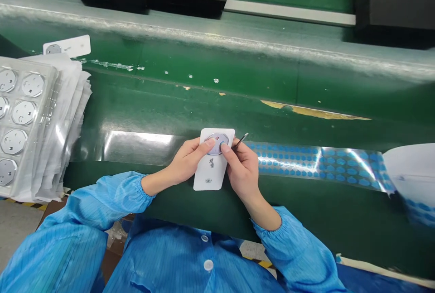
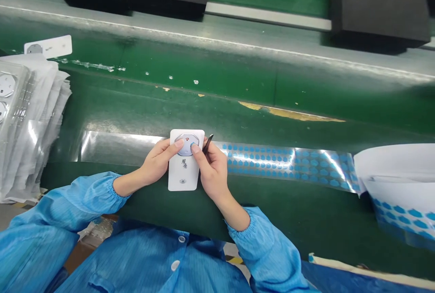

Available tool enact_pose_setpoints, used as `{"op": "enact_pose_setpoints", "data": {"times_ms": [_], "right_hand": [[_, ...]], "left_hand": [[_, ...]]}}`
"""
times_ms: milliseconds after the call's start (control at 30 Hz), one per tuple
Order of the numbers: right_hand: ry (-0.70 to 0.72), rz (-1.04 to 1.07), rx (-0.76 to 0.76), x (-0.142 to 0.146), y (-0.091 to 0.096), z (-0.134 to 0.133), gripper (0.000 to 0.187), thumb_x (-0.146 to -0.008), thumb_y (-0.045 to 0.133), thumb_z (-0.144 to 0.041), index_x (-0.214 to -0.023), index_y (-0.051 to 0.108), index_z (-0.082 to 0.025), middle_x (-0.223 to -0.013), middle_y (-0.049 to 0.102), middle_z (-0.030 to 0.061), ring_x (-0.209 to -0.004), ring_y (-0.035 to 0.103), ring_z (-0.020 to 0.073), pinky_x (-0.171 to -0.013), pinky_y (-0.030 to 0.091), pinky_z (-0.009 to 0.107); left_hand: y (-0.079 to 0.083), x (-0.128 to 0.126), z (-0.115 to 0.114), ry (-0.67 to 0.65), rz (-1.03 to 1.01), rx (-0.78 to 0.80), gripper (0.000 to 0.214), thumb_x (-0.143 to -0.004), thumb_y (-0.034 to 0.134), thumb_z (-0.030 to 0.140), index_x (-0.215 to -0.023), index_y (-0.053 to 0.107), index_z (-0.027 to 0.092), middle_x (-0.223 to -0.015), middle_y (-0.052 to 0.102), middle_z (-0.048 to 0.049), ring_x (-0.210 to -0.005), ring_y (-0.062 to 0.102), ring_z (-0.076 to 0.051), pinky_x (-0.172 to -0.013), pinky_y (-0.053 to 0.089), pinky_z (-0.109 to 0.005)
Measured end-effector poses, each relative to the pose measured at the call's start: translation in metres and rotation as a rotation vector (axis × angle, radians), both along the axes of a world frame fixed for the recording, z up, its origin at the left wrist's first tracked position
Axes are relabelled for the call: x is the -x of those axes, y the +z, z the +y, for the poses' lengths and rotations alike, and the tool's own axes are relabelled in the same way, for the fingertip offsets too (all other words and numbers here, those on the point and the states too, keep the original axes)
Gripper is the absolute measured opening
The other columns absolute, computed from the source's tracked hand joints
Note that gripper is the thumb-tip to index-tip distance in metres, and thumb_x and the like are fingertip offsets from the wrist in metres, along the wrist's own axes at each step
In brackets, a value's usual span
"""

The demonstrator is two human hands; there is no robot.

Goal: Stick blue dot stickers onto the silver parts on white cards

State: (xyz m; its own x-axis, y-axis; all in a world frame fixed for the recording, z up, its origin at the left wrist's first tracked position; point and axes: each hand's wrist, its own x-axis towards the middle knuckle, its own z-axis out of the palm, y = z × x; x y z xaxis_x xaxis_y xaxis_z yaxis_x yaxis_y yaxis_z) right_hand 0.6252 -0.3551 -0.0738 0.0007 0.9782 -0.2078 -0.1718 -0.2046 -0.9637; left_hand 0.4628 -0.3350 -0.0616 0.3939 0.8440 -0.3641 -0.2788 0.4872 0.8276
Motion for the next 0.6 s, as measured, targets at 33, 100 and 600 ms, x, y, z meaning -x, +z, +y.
{"op": "enact_pose_setpoints", "data": {"times_ms": [33, 100, 600], "right_hand": [[-0.007, 0.010, 0.000, 0.000, 0.001, 0.000, 0.024, -0.096, 0.076, -0.047, -0.097, 0.076, -0.024, -0.085, 0.070, 0.0013, -0.074, 0.064, 0.0171, -0.065, 0.054, 0.028], [-0.030, 0.018, -0.011, -0.001, 0.003, 0.001, 0.025, -0.094, 0.079, -0.047, -0.090, 0.074, -0.023, -0.079, 0.067, 0.0001, -0.068, 0.059, 0.0149, -0.059, 0.050, 0.025], [-0.039, -0.039, -0.024, 0.001, 0.013, 0.001, 0.034, -0.089, 0.078, -0.053, -0.082, 0.066, -0.023, -0.075, 0.061, -0.0001, -0.064, 0.056, 0.0156, -0.056, 0.050, 0.028]], "left_hand": [[0.000, 0.000, -0.001, -0.013, 0.022, -0.030, 0.058, -0.092, 0.067, 0.072, -0.096, 0.071, 0.014, -0.081, 0.068, -0.0048, -0.070, 0.062, -0.015, -0.062, 0.049, -0.025], [0.000, -0.001, -0.005, -0.028, 0.066, -0.106, 0.055, -0.097, 0.061, 0.068, -0.098, 0.070, 0.014, -0.082, 0.067, -0.0043, -0.072, 0.061, -0.015, -0.063, 0.048, -0.024], [-0.003, 0.000, 0.000, 0.007, 0.050, -0.038, 0.054, -0.092, 0.068, 0.068, -0.099, 0.071, 0.014, -0.086, 0.071, -0.0063, -0.074, 0.065, -0.017, -0.065, 0.053, -0.025]]}}
